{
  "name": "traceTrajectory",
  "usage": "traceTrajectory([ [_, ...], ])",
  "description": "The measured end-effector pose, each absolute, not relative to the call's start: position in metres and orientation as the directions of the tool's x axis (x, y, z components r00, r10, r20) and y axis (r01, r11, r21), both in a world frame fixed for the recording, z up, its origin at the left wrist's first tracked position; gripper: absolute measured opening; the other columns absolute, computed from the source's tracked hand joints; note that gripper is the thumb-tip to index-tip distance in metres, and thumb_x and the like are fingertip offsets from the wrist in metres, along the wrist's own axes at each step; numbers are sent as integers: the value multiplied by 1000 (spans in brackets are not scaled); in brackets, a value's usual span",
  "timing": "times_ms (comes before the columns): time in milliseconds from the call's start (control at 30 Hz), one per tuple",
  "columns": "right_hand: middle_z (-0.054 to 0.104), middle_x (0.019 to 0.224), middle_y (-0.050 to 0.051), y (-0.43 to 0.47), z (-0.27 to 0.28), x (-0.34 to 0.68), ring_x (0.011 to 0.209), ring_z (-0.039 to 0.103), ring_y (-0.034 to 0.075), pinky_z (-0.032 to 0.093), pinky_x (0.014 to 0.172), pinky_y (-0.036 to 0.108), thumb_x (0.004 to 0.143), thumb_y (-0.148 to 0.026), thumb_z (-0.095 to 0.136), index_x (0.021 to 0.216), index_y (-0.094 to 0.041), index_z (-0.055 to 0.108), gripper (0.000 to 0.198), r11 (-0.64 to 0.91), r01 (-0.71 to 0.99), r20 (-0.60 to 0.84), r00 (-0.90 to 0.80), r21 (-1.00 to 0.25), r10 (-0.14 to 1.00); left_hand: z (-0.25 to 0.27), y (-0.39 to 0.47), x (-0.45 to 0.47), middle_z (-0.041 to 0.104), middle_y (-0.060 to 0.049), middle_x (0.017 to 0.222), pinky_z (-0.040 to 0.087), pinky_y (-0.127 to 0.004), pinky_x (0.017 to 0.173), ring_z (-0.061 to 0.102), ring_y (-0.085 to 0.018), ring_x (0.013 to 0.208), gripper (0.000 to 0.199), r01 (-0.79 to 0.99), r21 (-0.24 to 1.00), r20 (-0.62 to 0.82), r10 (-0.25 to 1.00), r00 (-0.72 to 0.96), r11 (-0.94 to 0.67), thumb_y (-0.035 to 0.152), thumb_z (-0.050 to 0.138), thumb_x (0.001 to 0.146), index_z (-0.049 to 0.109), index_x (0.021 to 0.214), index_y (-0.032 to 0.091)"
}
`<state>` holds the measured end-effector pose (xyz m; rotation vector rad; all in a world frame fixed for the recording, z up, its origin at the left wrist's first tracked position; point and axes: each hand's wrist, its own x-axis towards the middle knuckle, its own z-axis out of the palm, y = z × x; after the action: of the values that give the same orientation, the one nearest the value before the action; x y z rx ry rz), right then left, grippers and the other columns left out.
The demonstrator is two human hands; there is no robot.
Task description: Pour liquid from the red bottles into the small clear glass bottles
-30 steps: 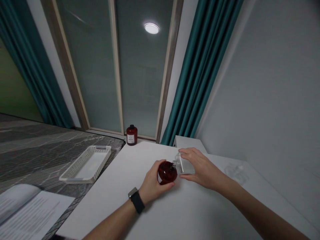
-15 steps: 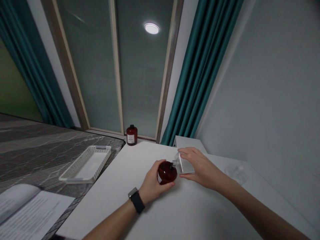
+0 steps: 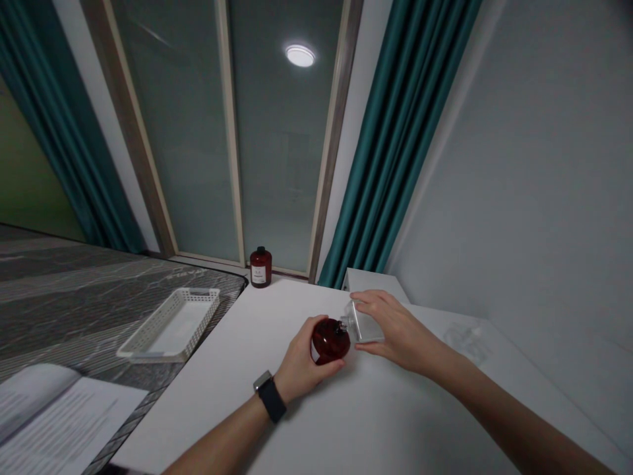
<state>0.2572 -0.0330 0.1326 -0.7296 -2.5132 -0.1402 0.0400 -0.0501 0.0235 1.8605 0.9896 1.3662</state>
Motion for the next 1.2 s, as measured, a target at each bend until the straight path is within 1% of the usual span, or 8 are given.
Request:
traceTrajectory([
  [267, 60, 130, 15, -32, 134, 257, 121, 54, 31, 50, 98, 54, 75, -25, 80, 125, -22, 50, 59, 861, 505, 492, -737, -55, 464, 22, -49, 41, 58, -12, 126, 43, -44, 103, 57, -29, 116, 69, 183, 833, 492, 850, 187, -522, 24, 80, 68, 46, 128, 19],
  [433, 60, 130, 15, -33, 135, 257, 122, 55, 32, 50, 98, 55, 76, -26, 79, 126, -24, 49, 58, 864, 500, 495, -736, -63, 462, 25, -50, 41, 58, -12, 126, 43, -45, 104, 56, -29, 116, 67, 185, 840, 479, 858, 187, -509, 24, 79, 68, 46, 127, 19],
  [600, 60, 130, 15, -33, 136, 256, 122, 55, 31, 50, 98, 53, 75, -24, 79, 125, -23, 50, 58, 867, 497, 492, -743, -47, 453, 26, -51, 41, 58, -12, 125, 44, -46, 104, 57, -29, 115, 68, 180, 846, 472, 863, 183, -501, 22, 79, 68, 46, 127, 19],
  [767, 60, 131, 14, -31, 134, 256, 122, 54, 31, 50, 98, 55, 75, -25, 78, 126, -24, 51, 58, 862, 504, 495, -738, -49, 459, 25, -51, 40, 59, -12, 124, 44, -47, 103, 58, -30, 115, 67, 186, 843, 478, 862, 170, -504, 21, 79, 67, 48, 126, 19],
  [967, 60, 131, 15, -31, 136, 255, 123, 53, 31, 50, 99, 54, 74, -21, 79, 126, -22, 50, 59, 870, 493, 496, -750, -23, 438, 27, -52, 40, 60, -11, 124, 44, -46, 103, 58, -29, 114, 67, 174, 849, 474, 864, 167, -499, 20, 78, 67, 48, 126, 18],
  [1200, 60, 132, 14, -29, 135, 256, 124, 52, 31, 49, 100, 54, 75, -23, 78, 130, -23, 50, 61, 876, 483, 505, -754, -6, 419, 28, -51, 41, 59, -12, 124, 43, -47, 104, 57, -30, 115, 66, 166, 855, 467, 869, 166, -491, 20, 79, 66, 48, 125, 19],
])
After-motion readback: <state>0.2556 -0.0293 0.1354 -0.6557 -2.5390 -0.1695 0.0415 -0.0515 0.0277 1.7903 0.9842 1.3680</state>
